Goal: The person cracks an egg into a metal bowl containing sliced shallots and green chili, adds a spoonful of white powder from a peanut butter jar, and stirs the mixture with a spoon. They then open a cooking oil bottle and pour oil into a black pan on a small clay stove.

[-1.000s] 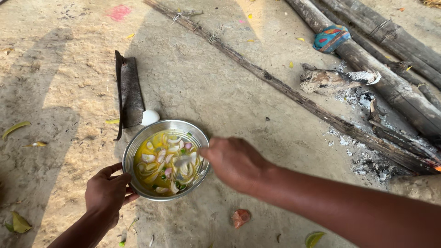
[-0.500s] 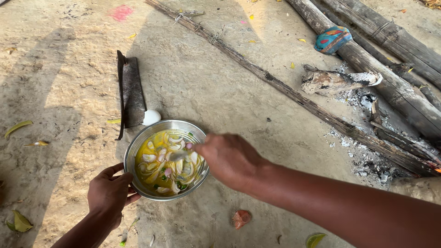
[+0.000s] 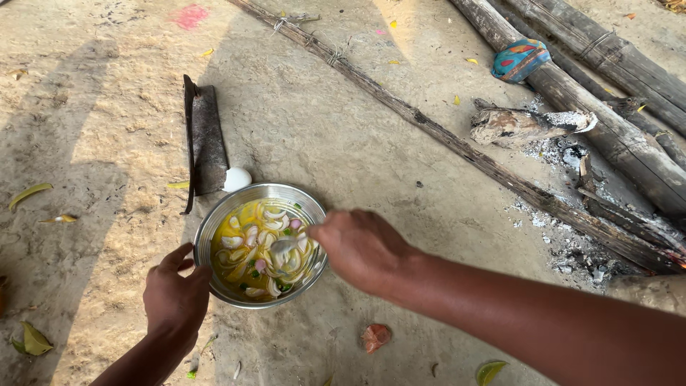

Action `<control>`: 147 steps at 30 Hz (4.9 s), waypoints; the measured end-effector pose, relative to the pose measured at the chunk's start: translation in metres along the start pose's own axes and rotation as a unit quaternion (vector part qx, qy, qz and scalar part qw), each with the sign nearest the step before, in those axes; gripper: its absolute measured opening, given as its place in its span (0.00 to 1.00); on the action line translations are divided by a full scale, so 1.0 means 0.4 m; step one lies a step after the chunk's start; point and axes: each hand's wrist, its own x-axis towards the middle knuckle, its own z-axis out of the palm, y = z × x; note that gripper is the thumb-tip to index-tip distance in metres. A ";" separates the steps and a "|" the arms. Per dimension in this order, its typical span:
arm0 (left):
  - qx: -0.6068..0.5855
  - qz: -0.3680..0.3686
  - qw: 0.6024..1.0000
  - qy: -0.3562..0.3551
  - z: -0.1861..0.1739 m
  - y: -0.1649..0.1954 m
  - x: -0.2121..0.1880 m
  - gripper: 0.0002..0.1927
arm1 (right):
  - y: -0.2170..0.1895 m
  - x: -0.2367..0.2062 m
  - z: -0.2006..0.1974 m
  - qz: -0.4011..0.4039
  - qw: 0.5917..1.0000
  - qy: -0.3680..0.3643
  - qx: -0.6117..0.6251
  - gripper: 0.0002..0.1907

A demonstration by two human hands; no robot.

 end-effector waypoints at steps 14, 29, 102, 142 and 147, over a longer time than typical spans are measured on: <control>0.127 0.157 0.979 -0.006 0.014 0.057 -0.036 0.38 | 0.025 -0.012 -0.022 0.000 0.993 0.103 0.065 0.27; 0.102 0.138 0.985 -0.002 -0.010 0.022 -0.029 0.34 | 0.029 0.011 0.014 0.001 0.999 0.040 0.028 0.28; 0.023 0.053 0.998 -0.023 -0.026 0.019 -0.019 0.32 | 0.024 0.160 0.004 0.165 0.953 0.064 0.246 0.26; -0.001 -0.017 1.000 -0.013 -0.047 0.014 -0.018 0.30 | 0.010 0.102 0.025 0.066 0.956 -0.066 0.277 0.23; 0.003 -0.002 1.000 -0.008 -0.045 0.012 -0.021 0.30 | 0.045 0.106 0.039 0.107 0.965 0.036 0.236 0.24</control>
